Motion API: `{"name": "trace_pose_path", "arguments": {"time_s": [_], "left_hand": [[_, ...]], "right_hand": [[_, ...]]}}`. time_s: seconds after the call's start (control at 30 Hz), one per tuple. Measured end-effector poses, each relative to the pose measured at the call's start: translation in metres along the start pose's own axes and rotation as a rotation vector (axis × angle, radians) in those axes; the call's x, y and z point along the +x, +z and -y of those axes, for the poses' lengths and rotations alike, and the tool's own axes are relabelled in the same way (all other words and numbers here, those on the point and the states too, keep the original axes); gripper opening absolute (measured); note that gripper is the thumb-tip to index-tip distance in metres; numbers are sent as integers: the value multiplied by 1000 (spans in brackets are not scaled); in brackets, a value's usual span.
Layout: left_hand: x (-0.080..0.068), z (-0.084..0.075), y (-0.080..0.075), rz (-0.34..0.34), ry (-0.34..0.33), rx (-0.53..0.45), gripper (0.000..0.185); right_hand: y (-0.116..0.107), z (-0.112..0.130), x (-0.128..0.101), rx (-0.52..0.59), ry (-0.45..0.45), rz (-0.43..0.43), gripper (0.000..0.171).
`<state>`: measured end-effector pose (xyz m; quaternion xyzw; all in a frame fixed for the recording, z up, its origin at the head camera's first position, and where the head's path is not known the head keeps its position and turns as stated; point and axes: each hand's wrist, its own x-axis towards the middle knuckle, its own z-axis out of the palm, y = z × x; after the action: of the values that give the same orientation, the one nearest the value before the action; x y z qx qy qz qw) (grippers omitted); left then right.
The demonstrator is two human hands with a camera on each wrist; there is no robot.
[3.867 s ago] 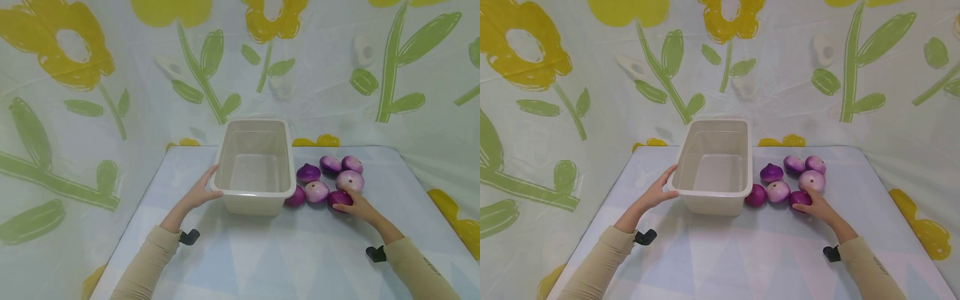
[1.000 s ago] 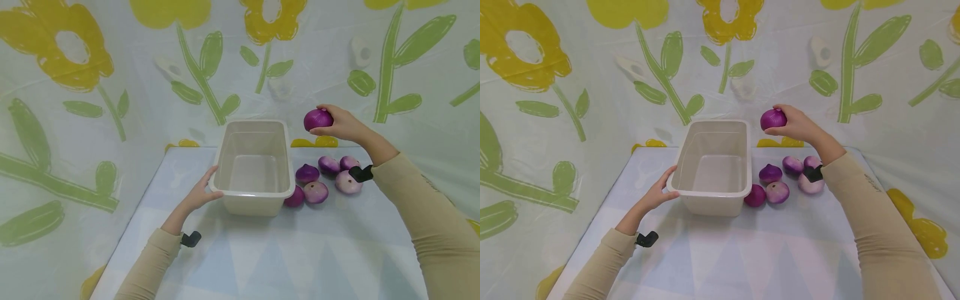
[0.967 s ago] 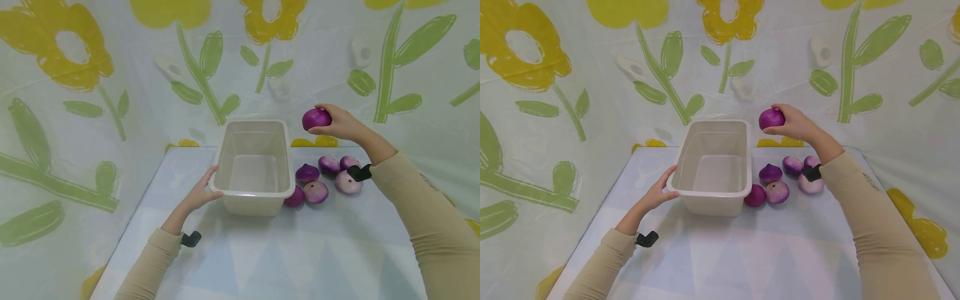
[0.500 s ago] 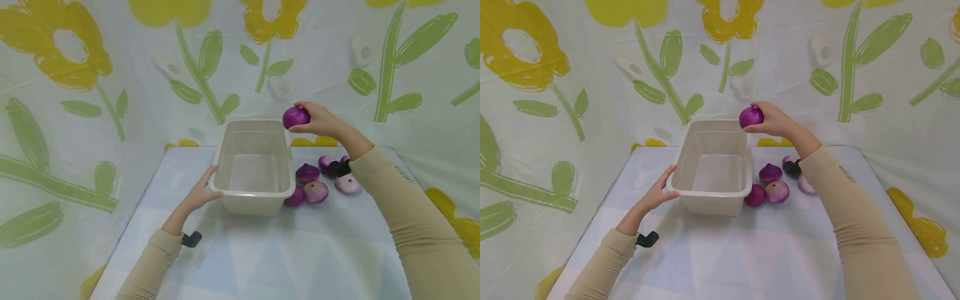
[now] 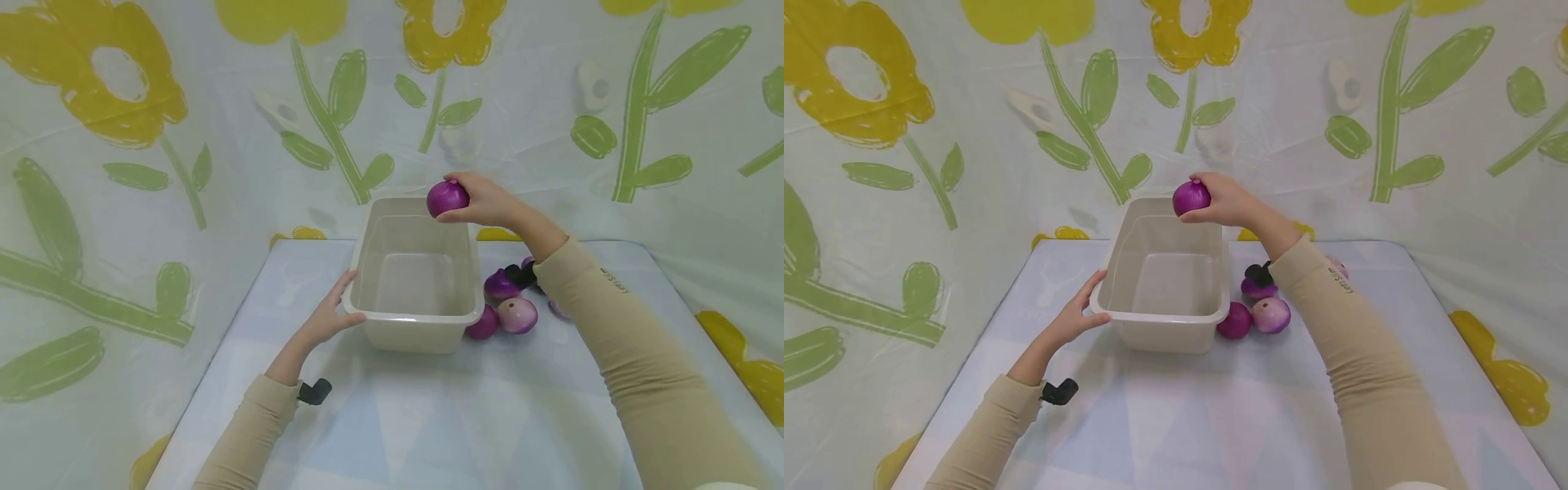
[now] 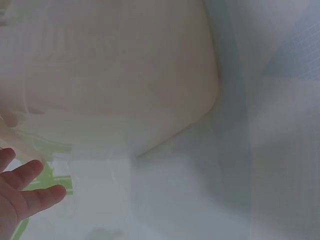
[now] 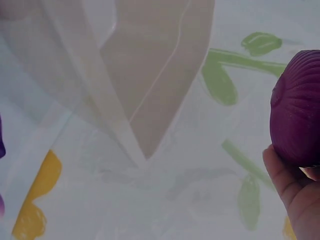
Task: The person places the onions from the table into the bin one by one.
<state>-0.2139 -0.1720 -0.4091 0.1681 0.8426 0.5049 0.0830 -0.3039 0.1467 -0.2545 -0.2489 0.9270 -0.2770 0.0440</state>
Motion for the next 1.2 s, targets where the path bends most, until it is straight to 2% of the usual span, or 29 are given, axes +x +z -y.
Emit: {"name": "trace_pose_path", "arguments": {"time_s": [0.2, 0.43, 0.5, 0.77, 1.03, 1.1, 1.2], "left_hand": [[-9, -25, -2, 10, -14, 0, 90], [1, 5, 0, 1, -11, 7, 90], [2, 7, 1, -2, -1, 11, 91], [1, 8, 1, -7, 14, 3, 95], [1, 7, -1, 2, -28, 1, 90], [1, 5, -1, 6, -22, -2, 89], [-4, -8, -2, 10, -11, 3, 88]], "right_hand": [[14, 13, 9, 22, -20, 22, 80], [35, 24, 15, 27, -46, 46, 81], [40, 27, 17, 22, -58, 49, 81], [55, 33, 22, 38, -123, 77, 80], [57, 33, 24, 77, -115, 94, 80], [55, 32, 23, 94, -108, 96, 79], [52, 31, 20, 105, -103, 88, 78]]}}
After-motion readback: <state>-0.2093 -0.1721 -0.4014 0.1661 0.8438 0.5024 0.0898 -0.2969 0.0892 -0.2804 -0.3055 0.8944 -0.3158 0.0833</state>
